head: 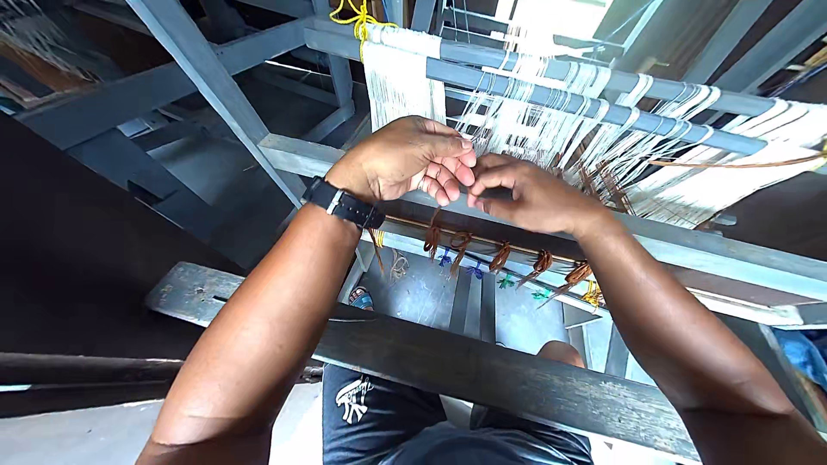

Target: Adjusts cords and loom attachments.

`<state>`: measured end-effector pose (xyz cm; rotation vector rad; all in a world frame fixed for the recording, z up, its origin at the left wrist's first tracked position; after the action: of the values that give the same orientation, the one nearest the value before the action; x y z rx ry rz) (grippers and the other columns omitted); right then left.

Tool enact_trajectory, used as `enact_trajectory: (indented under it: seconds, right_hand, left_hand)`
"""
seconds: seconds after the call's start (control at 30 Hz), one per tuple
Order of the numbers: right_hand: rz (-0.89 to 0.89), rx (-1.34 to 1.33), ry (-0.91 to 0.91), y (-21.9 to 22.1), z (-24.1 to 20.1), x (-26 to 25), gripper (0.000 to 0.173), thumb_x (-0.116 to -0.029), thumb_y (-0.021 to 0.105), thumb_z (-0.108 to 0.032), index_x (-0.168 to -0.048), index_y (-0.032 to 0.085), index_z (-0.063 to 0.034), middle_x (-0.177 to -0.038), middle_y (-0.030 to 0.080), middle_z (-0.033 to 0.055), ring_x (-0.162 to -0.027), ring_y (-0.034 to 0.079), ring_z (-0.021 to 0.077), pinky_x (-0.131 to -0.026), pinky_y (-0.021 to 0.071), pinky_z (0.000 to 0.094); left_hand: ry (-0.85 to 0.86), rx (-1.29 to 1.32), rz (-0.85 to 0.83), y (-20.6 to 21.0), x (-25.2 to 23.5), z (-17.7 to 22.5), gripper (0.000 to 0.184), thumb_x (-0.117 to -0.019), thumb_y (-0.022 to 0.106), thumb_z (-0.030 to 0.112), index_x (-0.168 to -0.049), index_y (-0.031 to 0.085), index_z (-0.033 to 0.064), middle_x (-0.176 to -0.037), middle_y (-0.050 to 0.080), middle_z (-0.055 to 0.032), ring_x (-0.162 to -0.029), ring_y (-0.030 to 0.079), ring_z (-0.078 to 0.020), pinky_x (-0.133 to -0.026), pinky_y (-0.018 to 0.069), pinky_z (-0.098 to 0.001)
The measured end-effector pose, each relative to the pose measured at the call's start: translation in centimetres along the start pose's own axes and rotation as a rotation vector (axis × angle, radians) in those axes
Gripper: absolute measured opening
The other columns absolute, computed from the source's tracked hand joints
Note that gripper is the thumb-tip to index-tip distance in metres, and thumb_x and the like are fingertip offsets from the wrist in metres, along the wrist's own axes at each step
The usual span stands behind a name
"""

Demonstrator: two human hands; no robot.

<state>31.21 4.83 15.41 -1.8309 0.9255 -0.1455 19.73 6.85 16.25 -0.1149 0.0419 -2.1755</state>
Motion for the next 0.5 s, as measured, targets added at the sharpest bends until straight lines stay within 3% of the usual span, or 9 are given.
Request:
enact_trajectory:
  seconds: [0.03, 0.1, 0.17, 0.23, 0.3, 0.37, 0.47, 0.5]
  right_hand:
    - [0.036, 0.060, -0.016, 0.2, -1.3, 1.1, 0.009, -0.0900, 0.066, -0.012, -0.089, 0.075, -0.0132, -0.121, 0.065, 0.0047, -0.117, 0.060, 0.0191, -0.099, 0.0518, 0.0437]
    - [0.009, 0.163, -0.027, 1.7, -3.1, 3.5, 0.010, -0.0940, 0.065, -0.016, -0.090, 0.074, -0.0137, -0.123, 0.065, 0.0040, -0.117, 0.061, 0.0189, -0.099, 0.0531, 0.0430]
    - [-0.094, 0.202, -0.034, 4.2, -4.4, 6.7, 0.018, -0.0996, 0.057, -0.020, -0.096, 0.073, -0.0131, -0.114, 0.067, 0.0034, -0.109, 0.063, 0.0182, -0.095, 0.0541, 0.0429]
    - [-0.212, 0.188, -0.004, 6.6, -4.9, 10.0, 0.022, -0.1015, 0.051, -0.019, -0.100, 0.071, -0.0101, -0.103, 0.068, 0.0074, -0.102, 0.066, 0.0236, -0.091, 0.0542, 0.0462]
    - [-0.307, 0.148, 0.059, 8.2, -4.6, 13.2, 0.020, -0.1013, 0.053, -0.018, -0.100, 0.071, -0.0083, -0.096, 0.068, 0.0101, -0.096, 0.067, 0.0278, -0.087, 0.0553, 0.0497]
    - [-0.385, 0.098, 0.165, 9.0, -3.3, 16.1, 0.020, -0.1009, 0.057, -0.021, -0.105, 0.072, -0.0088, -0.097, 0.069, 0.0113, -0.095, 0.068, 0.0293, -0.085, 0.0566, 0.0521]
    - [-0.476, 0.004, 0.347, 7.9, -1.2, 19.9, 0.032, -0.1018, 0.060, -0.029, -0.128, 0.070, -0.0152, -0.114, 0.071, 0.0110, -0.094, 0.070, 0.0279, -0.085, 0.0574, 0.0533]
    - [-0.456, -0.004, 0.362, 6.7, -0.9, 20.7, 0.035, -0.1014, 0.061, -0.033, -0.132, 0.069, -0.0186, -0.118, 0.071, 0.0082, -0.088, 0.069, 0.0242, -0.079, 0.0587, 0.0506]
  left_hand:
    - [0.016, -0.009, -0.018, 0.5, 0.7, 0.2, 0.030, -0.1107, 0.047, 0.019, -0.103, 0.069, 0.0008, -0.084, 0.074, -0.0114, -0.064, 0.072, -0.0167, -0.057, 0.0616, -0.0295]
    - [0.046, -0.043, -0.029, 1.1, 2.5, 0.6, 0.030, -0.1107, 0.045, 0.019, -0.105, 0.069, 0.0013, -0.085, 0.074, -0.0115, -0.065, 0.072, -0.0171, -0.059, 0.0626, -0.0310]
    - [0.068, -0.094, -0.007, 0.8, 4.3, 0.6, 0.030, -0.1107, 0.044, 0.020, -0.108, 0.068, 0.0020, -0.084, 0.074, -0.0110, -0.064, 0.072, -0.0169, -0.059, 0.0634, -0.0320]
    - [0.084, -0.185, 0.053, -0.5, 6.0, 0.5, 0.029, -0.1101, 0.045, 0.021, -0.106, 0.068, 0.0042, -0.077, 0.072, -0.0070, -0.061, 0.069, -0.0144, -0.057, 0.0616, -0.0307]
    - [0.085, -0.254, 0.123, -2.5, 7.5, -0.2, 0.029, -0.1095, 0.047, 0.020, -0.105, 0.070, 0.0049, -0.071, 0.067, -0.0051, -0.056, 0.064, -0.0120, -0.052, 0.0574, -0.0274]
    - [0.062, -0.266, 0.184, -4.8, 8.7, -1.4, 0.027, -0.1090, 0.048, 0.020, -0.103, 0.071, 0.0060, -0.067, 0.063, -0.0030, -0.052, 0.060, -0.0093, -0.048, 0.0532, -0.0236]
    - [0.009, -0.264, 0.254, -7.5, 10.4, -3.9, 0.025, -0.1086, 0.051, 0.017, -0.102, 0.072, 0.0060, -0.063, 0.059, -0.0023, -0.049, 0.054, -0.0074, -0.045, 0.0471, -0.0203]
    - [-0.013, -0.282, 0.263, -8.0, 10.9, -4.7, 0.024, -0.1083, 0.052, 0.017, -0.102, 0.073, 0.0059, -0.061, 0.058, -0.0026, -0.048, 0.053, -0.0076, -0.045, 0.0459, -0.0201]
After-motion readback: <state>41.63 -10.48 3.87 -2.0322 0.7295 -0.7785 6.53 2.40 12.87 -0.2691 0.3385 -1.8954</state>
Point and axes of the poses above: each hand's wrist, its own x-axis away from the middle knuckle, its own y-axis out of the palm, z = x × y, the point moved 10 cm from there along -x, towards the middle knuckle
